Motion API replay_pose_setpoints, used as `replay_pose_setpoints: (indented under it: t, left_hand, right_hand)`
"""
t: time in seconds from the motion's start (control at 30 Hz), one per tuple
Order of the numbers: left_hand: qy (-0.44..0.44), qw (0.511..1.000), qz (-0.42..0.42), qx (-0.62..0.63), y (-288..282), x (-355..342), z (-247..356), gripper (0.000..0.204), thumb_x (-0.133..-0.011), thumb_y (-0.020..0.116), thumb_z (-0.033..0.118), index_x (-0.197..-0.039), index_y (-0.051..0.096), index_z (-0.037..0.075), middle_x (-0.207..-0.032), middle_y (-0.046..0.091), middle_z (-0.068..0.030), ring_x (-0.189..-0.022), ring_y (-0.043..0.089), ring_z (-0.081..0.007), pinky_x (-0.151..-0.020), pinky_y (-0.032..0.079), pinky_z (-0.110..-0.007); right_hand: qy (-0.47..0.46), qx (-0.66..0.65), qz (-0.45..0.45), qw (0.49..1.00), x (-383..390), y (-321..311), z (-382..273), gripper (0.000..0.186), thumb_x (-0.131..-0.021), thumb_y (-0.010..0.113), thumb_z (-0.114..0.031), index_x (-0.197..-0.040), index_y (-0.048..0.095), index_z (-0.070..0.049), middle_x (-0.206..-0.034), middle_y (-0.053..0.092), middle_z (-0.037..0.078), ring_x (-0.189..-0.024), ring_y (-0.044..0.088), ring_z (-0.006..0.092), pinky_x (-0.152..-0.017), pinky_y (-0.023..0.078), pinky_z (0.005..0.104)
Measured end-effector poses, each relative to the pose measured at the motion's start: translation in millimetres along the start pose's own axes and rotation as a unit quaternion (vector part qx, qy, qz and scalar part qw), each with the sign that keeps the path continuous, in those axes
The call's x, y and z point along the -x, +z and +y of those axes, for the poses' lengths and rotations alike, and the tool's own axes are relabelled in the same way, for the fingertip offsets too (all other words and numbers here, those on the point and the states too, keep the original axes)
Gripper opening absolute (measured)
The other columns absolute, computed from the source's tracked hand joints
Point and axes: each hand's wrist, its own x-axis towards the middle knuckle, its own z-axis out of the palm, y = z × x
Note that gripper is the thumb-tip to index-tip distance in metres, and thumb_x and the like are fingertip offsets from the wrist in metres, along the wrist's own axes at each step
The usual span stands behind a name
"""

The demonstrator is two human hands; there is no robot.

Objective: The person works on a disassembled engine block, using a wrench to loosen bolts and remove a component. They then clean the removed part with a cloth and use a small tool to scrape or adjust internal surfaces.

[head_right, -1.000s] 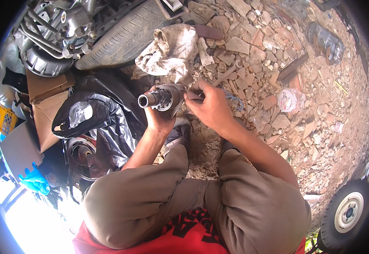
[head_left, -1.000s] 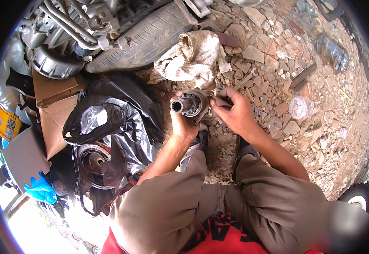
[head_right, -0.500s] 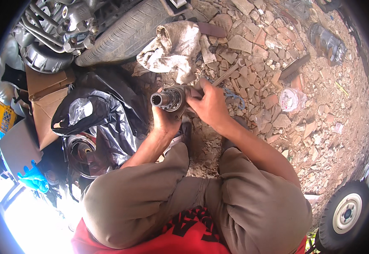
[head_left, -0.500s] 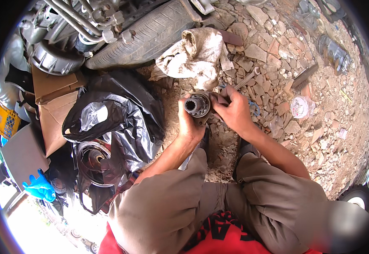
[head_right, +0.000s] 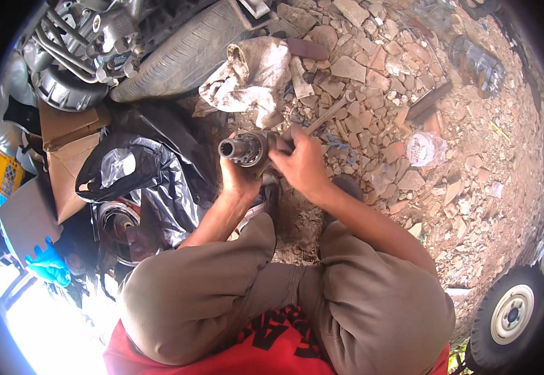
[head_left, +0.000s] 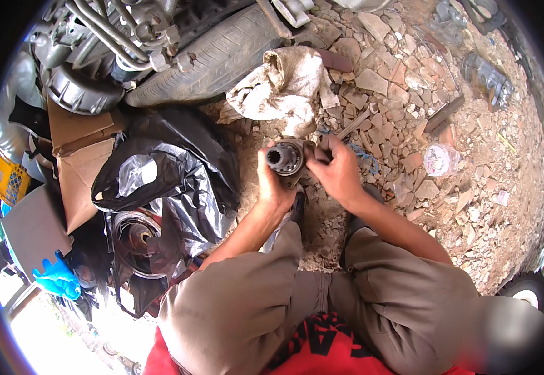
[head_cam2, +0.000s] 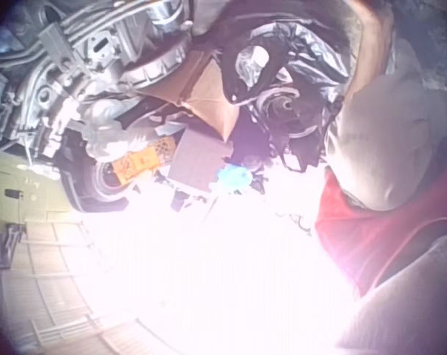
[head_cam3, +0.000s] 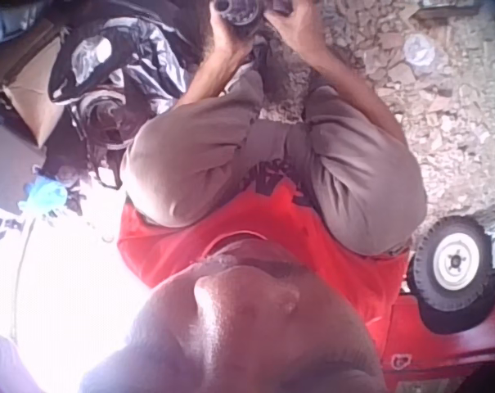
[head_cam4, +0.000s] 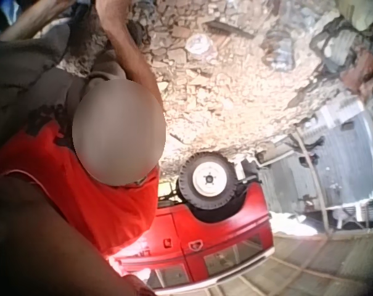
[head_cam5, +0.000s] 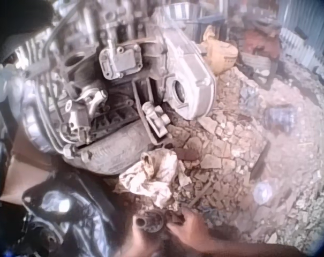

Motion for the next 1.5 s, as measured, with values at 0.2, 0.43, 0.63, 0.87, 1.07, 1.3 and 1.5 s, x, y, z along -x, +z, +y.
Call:
replay_pose_setpoints:
  t: [0.2,0.43,0.63,0.87,1.07,1.3,1.5]
  left_hand:
    - [0.011,1.0,0.013,-0.001,9.9,2.1,-2.3,0.045,-0.094,0.05,0.05,-0.109,0.064,0.01,-0.102,0.071,-0.007,-0.093,0.068,-0.021,-0.086,0.055,-0.037]
    - [0.025,0.998,-0.057,-0.021,-8.1,-0.6,-0.2,0.043,-0.091,0.056,0.055,-0.113,0.062,0.019,-0.11,0.068,-0.0024,-0.104,0.065,-0.0207,-0.097,0.05,-0.038]
    - [0.02,0.997,-0.05,-0.062,7.8,5.9,4.8,0.043,-0.091,0.053,0.048,-0.111,0.063,0.011,-0.105,0.07,-0.0065,-0.095,0.068,-0.022,-0.085,0.054,-0.037]
    - [0.007,1.0,0.017,0.015,9.9,5.7,-1.4,0.049,-0.091,0.053,0.045,-0.113,0.064,0.003,-0.105,0.07,-0.0119,-0.094,0.068,-0.0244,-0.082,0.057,-0.041]
    - [0.008,0.995,-0.097,-0.017,7.6,8.5,10.8,0.044,-0.087,0.06,0.039,-0.111,0.065,0.001,-0.105,0.071,-0.0145,-0.091,0.071,-0.0263,-0.084,0.058,-0.04]
    - [0.014,0.994,-0.101,-0.05,2.4,5.7,16.3,0.044,-0.087,0.064,0.034,-0.108,0.064,-0.005,-0.097,0.07,-0.0159,-0.084,0.071,-0.0232,-0.076,0.059,-0.037]
    - [0.038,0.969,-0.152,-0.19,11.9,18.3,20.8,0.045,-0.088,0.065,0.029,-0.111,0.062,-0.009,-0.095,0.07,-0.0155,-0.077,0.069,-0.0196,-0.069,0.058,-0.032]
  right_hand:
    - [0.001,-0.009,0.025,1.0,-16.7,-2.8,3.9,0.026,-0.086,0.075,-0.008,-0.079,0.052,0.001,-0.068,0.055,0.004,-0.065,0.049,0.0092,-0.058,0.044,0.0294]
    - [0.051,-0.084,0.023,0.995,5.0,7.0,13.2,0.027,-0.086,0.077,-0.013,-0.088,0.054,0.0,-0.074,0.063,0.007,-0.069,0.059,0.0126,-0.065,0.051,0.0319]
    - [0.019,-0.163,0.055,0.985,-8.5,9.2,8.9,0.025,-0.09,0.075,-0.015,-0.101,0.059,0.002,-0.081,0.067,0.008,-0.077,0.066,0.0138,-0.066,0.053,0.0307]
    - [0.099,-0.151,0.046,0.983,-38.7,-13.9,17.9,0.027,-0.092,0.074,-0.022,-0.1,0.064,0.001,-0.08,0.066,0.006,-0.064,0.058,0.0095,-0.055,0.049,0.0273]
    - [0.041,-0.138,-0.038,0.989,-42.2,-58.2,-0.9,0.021,-0.093,0.073,-0.019,-0.096,0.066,0.0,-0.081,0.064,0.001,-0.068,0.056,0.0064,-0.058,0.047,0.0239]
    - [-0.129,0.053,-0.156,0.978,-22.4,-65.4,-37.2,0.021,-0.082,0.075,-0.007,-0.096,0.063,0.001,-0.086,0.066,0.014,-0.079,0.066,0.0285,-0.071,0.051,0.0362]
    - [-0.156,0.052,-0.111,0.98,-25.7,-47.8,-33.5,0.022,-0.079,0.075,-0.006,-0.095,0.062,0.001,-0.091,0.066,0.018,-0.085,0.065,0.0365,-0.073,0.051,0.0406]
